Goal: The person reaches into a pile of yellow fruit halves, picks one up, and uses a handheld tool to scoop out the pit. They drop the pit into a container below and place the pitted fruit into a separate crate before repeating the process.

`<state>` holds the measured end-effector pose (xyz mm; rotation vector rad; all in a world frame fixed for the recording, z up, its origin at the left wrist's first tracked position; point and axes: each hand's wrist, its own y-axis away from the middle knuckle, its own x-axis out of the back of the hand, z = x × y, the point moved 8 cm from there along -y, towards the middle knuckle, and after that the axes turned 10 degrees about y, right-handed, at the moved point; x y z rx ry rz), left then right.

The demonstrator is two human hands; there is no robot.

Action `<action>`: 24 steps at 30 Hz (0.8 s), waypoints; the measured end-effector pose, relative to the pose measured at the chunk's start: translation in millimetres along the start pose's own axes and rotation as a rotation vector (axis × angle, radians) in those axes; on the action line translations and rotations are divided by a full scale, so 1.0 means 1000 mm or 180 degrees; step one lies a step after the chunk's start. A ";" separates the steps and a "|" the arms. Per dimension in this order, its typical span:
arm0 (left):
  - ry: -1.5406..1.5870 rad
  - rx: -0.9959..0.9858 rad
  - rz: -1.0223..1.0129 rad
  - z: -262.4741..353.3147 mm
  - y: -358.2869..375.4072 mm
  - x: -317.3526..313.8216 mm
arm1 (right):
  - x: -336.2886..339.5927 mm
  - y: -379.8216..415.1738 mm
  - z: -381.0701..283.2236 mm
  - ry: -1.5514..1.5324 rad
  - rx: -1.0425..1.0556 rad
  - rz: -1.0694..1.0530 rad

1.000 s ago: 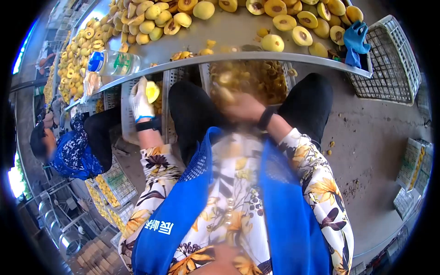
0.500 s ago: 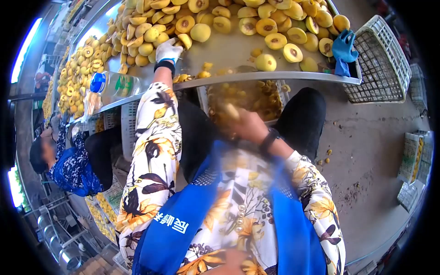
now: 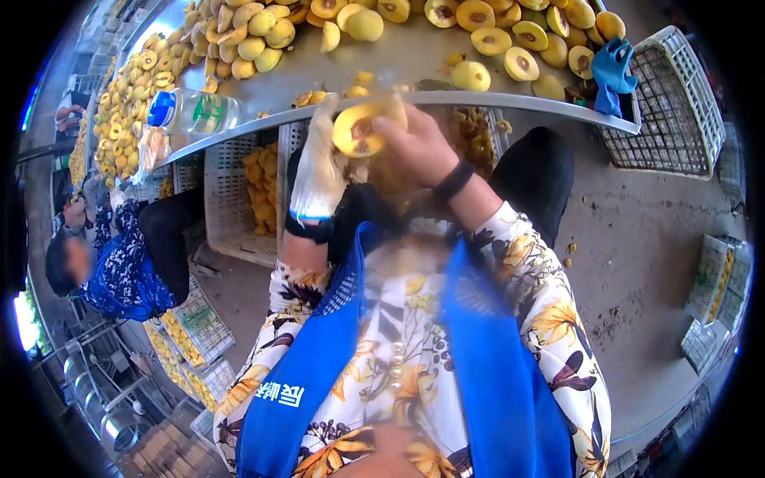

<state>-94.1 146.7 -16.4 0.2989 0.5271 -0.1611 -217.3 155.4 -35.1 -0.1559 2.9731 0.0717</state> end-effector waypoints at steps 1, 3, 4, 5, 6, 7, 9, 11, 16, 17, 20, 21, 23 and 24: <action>0.0906 0.0697 0.0029 -0.014 0.008 -0.006 | -0.008 0.005 -0.009 0.0039 -0.0203 -0.0259; 0.0970 0.0863 0.0137 -0.031 -0.001 0.002 | 0.005 0.006 -0.004 0.1985 0.0111 0.0280; 0.0990 0.0950 0.0186 -0.036 -0.002 0.002 | 0.007 0.008 -0.009 0.2948 0.0276 0.0564; 0.1029 0.0847 0.0647 -0.041 0.002 0.008 | 0.010 0.012 -0.010 0.2926 0.0117 0.0662; 0.0928 0.0601 0.0626 -0.035 -0.001 0.010 | 0.008 0.017 -0.010 0.3022 0.0046 0.0573; 0.0830 0.0363 0.0615 -0.033 -0.002 0.014 | 0.006 0.024 -0.009 0.3117 -0.0037 0.0474; 0.0878 -0.0153 0.0463 -0.032 -0.005 0.018 | 0.000 0.039 -0.002 0.3271 -0.0029 0.0309; 0.0604 -0.0235 0.0566 -0.033 -0.002 0.017 | -0.003 0.044 0.002 0.3184 -0.0006 0.0312; 0.0273 -0.0442 0.0462 -0.020 0.012 -0.006 | -0.006 0.049 0.000 0.3108 -0.0067 0.0306; 0.0176 -0.0516 0.0462 -0.019 0.013 -0.007 | -0.007 0.051 -0.001 0.3042 -0.0081 0.0306; 0.0279 -0.0582 0.0573 -0.021 0.011 -0.004 | -0.013 0.055 -0.002 0.2929 -0.0266 0.0205; 0.0380 -0.0577 0.0635 -0.024 0.010 -0.001 | -0.014 0.055 -0.001 0.2943 -0.0424 0.0100; 0.0290 -0.0300 0.0643 -0.029 0.006 0.006 | -0.017 0.056 0.002 0.2978 -0.0555 -0.0093; 0.0246 -0.0163 0.0647 -0.028 0.003 0.011 | -0.019 0.056 0.004 0.3001 -0.0533 -0.0181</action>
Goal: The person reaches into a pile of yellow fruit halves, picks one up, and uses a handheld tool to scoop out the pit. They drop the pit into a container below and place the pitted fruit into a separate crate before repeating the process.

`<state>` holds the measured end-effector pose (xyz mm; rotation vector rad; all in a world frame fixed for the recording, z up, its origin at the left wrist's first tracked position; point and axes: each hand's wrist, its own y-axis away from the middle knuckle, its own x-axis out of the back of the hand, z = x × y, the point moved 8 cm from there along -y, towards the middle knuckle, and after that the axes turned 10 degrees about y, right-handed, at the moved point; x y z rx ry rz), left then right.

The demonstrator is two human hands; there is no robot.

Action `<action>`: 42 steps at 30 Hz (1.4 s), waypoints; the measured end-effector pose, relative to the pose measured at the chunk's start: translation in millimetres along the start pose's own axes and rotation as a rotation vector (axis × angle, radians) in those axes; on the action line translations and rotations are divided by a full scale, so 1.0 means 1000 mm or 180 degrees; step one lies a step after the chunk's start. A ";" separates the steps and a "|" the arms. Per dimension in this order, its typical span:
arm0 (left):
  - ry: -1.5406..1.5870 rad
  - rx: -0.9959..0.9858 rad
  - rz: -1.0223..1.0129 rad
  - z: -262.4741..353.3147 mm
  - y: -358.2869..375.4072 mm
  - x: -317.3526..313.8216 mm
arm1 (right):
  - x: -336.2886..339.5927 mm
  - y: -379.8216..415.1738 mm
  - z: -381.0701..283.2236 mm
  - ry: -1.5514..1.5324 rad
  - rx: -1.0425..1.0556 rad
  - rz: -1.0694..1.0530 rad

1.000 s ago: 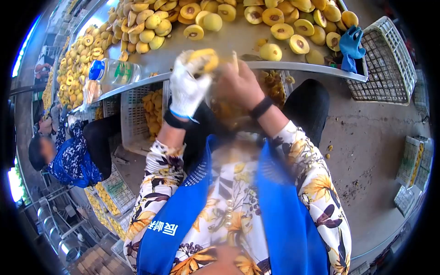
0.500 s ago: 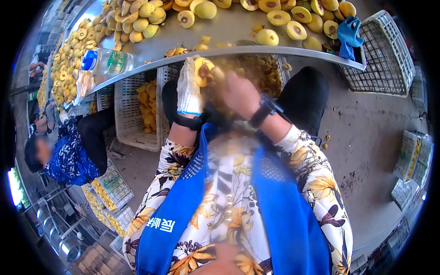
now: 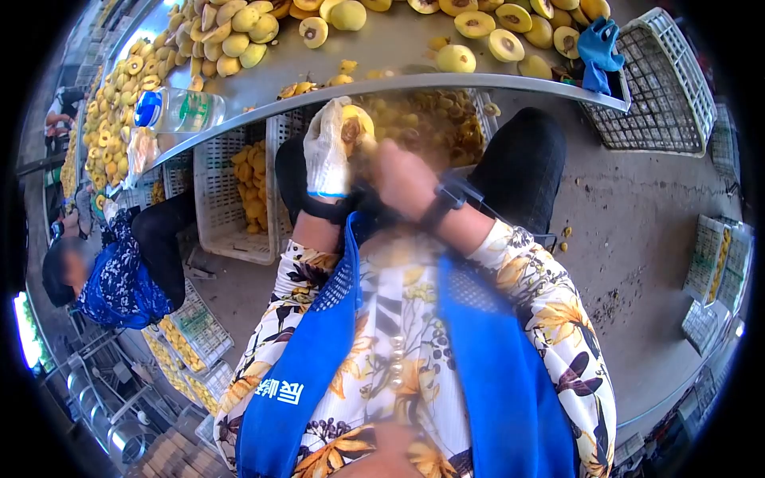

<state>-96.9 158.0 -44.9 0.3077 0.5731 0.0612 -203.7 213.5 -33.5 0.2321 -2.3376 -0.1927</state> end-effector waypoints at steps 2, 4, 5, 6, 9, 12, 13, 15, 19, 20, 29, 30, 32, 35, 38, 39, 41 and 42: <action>-0.0214 0.0597 -0.0191 -0.004 -0.008 0.003 | -0.006 0.002 0.001 0.0005 0.0080 -0.0067; -0.0411 0.0909 -0.0371 -0.011 -0.017 0.007 | -0.010 -0.001 0.001 -0.0039 0.0145 -0.0054; -0.0525 0.0693 -0.0439 -0.005 -0.015 0.005 | -0.010 -0.003 0.003 -0.0136 0.0022 -0.0122; 0.0005 0.0800 -0.0406 -0.006 -0.013 0.003 | -0.008 -0.006 0.003 -0.0237 -0.0102 -0.0191; 0.0451 0.0127 -0.0049 -0.007 -0.015 0.015 | -0.011 -0.009 0.003 -0.0437 -0.0228 -0.0265; 0.0497 0.0258 0.0101 -0.026 -0.023 0.029 | -0.022 -0.010 0.003 -0.0515 -0.0201 -0.0150; 0.0865 0.0666 0.0014 -0.034 -0.026 0.026 | -0.024 -0.009 0.004 -0.0524 -0.0198 -0.0096; 0.0619 0.0555 0.0169 -0.034 -0.025 0.029 | -0.026 -0.007 0.003 -0.0444 -0.0161 -0.0062; 0.0033 0.0125 0.0333 -0.016 -0.020 0.017 | -0.033 -0.008 0.007 -0.0591 -0.0119 -0.0169; 0.0097 0.0160 0.0295 -0.018 -0.022 0.018 | -0.035 -0.008 0.008 -0.0843 -0.0198 -0.0318; 0.0421 0.0761 0.0116 -0.028 -0.026 0.020 | -0.060 0.012 -0.009 -0.4193 -0.0784 -0.2467; -0.0659 -0.0260 0.0067 -0.006 -0.028 0.030 | -0.058 0.012 -0.014 -0.4485 -0.0562 -0.2650; -0.0893 -0.0715 0.0128 0.024 -0.026 0.052 | -0.051 0.011 -0.015 -0.4656 -0.0424 -0.2675; 0.0278 -0.0027 0.0796 0.057 -0.036 0.137 | -0.045 -0.002 0.013 -0.3895 -0.0616 -0.2138; -0.4769 -0.1334 0.2168 0.161 -0.032 0.169 | -0.038 -0.012 0.057 -0.1539 -0.0577 -0.1086; -0.4638 -0.1100 0.2226 0.173 -0.029 0.146 | -0.046 -0.017 0.075 -0.1199 -0.0421 -0.0832; -0.4710 -0.1698 0.1692 0.179 -0.065 0.122 | -0.043 -0.017 0.078 -0.1307 -0.0574 -0.0776; -0.4114 -0.1877 0.1103 0.164 -0.107 0.127 | -0.039 -0.015 0.078 -0.1355 -0.0658 -0.0734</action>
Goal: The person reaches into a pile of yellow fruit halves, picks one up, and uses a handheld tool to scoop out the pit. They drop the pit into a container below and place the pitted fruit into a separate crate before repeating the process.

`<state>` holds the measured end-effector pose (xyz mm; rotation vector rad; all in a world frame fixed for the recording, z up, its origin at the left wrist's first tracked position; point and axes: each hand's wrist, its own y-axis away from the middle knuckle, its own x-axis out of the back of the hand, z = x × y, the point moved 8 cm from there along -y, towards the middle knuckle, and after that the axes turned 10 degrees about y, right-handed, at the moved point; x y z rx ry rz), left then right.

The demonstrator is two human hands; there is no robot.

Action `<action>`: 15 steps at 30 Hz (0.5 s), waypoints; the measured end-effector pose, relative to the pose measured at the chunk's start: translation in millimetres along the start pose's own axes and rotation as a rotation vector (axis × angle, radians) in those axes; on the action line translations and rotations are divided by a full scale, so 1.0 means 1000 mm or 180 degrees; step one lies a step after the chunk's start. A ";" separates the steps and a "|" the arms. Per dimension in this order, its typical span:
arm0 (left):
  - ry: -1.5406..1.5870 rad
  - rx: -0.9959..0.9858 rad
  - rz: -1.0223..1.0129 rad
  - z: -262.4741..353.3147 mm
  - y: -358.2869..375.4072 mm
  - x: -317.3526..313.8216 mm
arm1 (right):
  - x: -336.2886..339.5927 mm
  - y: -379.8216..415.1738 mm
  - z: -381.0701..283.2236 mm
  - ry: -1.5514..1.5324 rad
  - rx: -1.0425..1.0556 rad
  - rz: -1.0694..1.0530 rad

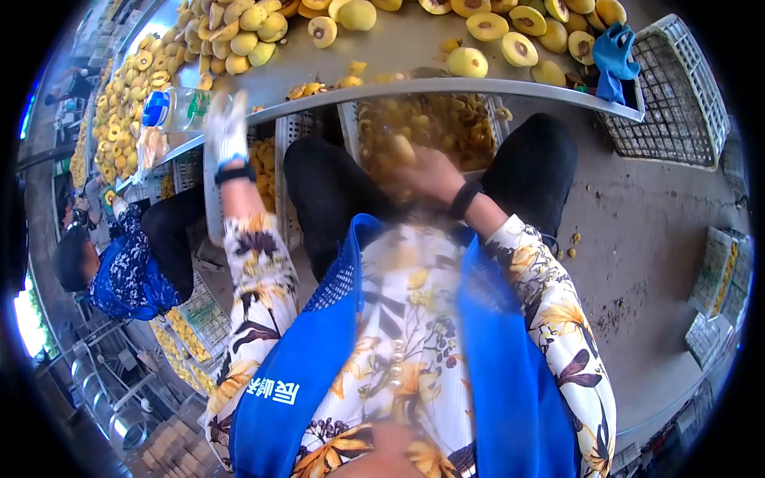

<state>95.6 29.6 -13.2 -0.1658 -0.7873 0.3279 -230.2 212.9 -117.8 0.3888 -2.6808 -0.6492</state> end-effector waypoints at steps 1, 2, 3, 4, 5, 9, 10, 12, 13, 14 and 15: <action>-0.0419 -0.0153 -0.0405 0.053 -0.005 -0.022 | 0.004 0.003 -0.007 0.0114 0.0080 0.0173; -0.0437 -0.0138 -0.0554 0.072 -0.013 -0.050 | 0.007 0.003 -0.005 0.0096 0.0228 0.0318; -0.0734 -0.0421 -0.0916 0.097 -0.022 -0.081 | 0.008 0.000 0.001 0.0088 0.0375 0.0472; -0.0906 -0.0415 -0.1131 0.116 -0.024 -0.111 | 0.013 0.001 0.003 0.0086 0.0519 0.0628; -0.1054 -0.0629 -0.1543 0.124 -0.029 -0.147 | 0.020 0.006 -0.002 0.0039 0.0483 0.0676; -0.1033 -0.0463 -0.1353 0.125 -0.027 -0.201 | 0.046 0.035 -0.035 -0.0033 0.0354 0.0905; -0.0757 -0.0315 -0.1420 0.121 -0.032 -0.203 | 0.050 0.037 -0.037 -0.0032 0.0331 0.0949; -0.0384 -0.0354 -0.1955 0.139 -0.017 -0.189 | 0.059 0.033 -0.034 -0.0360 0.0377 0.1208; -0.0382 -0.0678 -0.1819 0.158 -0.004 -0.170 | 0.066 0.029 -0.037 -0.0609 0.0437 0.1339; -0.0389 -0.0994 -0.1680 0.178 0.016 -0.153 | 0.072 0.022 -0.038 -0.0865 0.0496 0.1458; -0.0336 -0.1305 -0.1768 0.192 0.040 -0.140 | 0.068 0.001 -0.027 -0.1386 0.0665 0.1203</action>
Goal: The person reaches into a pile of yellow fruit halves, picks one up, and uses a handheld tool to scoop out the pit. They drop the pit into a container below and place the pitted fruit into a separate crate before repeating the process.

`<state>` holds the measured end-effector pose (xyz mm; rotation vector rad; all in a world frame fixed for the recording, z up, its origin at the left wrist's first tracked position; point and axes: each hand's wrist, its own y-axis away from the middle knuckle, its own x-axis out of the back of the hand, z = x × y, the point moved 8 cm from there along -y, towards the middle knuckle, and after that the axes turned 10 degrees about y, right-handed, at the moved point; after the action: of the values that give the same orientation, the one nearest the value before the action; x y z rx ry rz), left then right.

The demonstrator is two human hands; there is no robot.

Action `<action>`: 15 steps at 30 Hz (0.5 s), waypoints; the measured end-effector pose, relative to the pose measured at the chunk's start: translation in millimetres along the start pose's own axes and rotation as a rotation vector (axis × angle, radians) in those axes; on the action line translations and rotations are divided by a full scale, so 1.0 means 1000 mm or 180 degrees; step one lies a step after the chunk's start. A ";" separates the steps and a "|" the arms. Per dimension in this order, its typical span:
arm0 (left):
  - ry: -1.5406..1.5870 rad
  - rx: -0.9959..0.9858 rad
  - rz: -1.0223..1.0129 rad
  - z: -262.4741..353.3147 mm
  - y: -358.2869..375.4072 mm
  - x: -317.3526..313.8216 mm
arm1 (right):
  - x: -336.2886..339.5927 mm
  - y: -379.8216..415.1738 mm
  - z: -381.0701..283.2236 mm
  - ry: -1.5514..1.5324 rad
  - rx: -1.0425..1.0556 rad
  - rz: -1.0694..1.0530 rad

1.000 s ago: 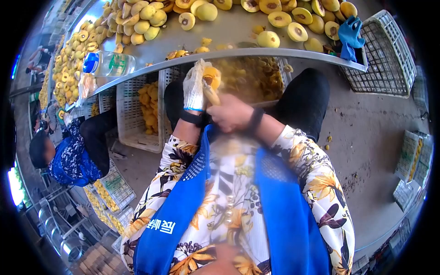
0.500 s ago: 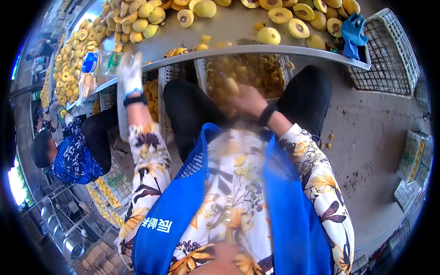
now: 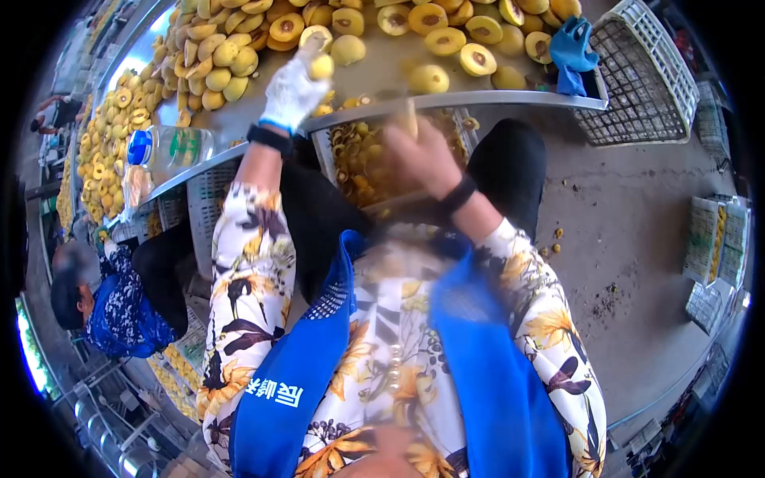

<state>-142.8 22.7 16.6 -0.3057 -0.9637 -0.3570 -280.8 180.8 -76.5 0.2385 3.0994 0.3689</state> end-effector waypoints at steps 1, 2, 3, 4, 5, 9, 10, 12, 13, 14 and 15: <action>-0.0020 -0.0306 -0.0072 0.018 0.021 -0.001 | -0.013 0.011 -0.027 -0.0847 -0.0653 -0.0247; 0.0190 -0.1064 0.0197 0.042 0.041 0.003 | -0.023 0.009 -0.033 -0.1239 -0.0802 -0.0391; 0.0398 -0.1819 0.0474 0.062 0.066 0.006 | -0.032 0.005 -0.034 -0.1624 -0.0954 -0.0540; 0.0239 -0.1947 0.0439 0.068 0.082 -0.002 | -0.042 -0.001 -0.028 -0.1797 -0.0866 -0.0779; 0.0079 -0.2084 0.0398 0.073 0.096 -0.008 | -0.058 -0.005 -0.019 -0.1808 -0.0852 -0.1441; 0.2895 -0.0506 0.0518 0.043 0.113 0.003 | -0.053 -0.002 -0.025 -0.0489 -0.0117 -0.0800; 0.4189 0.0246 0.0617 0.035 0.120 -0.003 | -0.053 0.000 -0.028 -0.0290 0.0058 -0.0659; 0.5732 0.1054 0.0807 0.006 0.124 -0.045 | -0.060 0.002 -0.030 -0.0098 0.0286 -0.0355; 0.6497 0.1610 0.0707 0.003 0.126 -0.067 | -0.062 0.002 -0.032 -0.0104 0.0364 -0.0203; 0.6193 0.1914 0.0861 -0.013 0.124 -0.079 | -0.060 0.003 -0.034 0.0497 0.0442 -0.0045; 0.6442 0.1932 0.0718 -0.017 0.128 -0.090 | -0.058 0.007 -0.036 0.1098 0.0511 0.0117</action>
<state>-122.8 144.9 -80.6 0.5104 0.9742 -0.0204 -223.4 170.0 -39.9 0.2591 3.4741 0.1764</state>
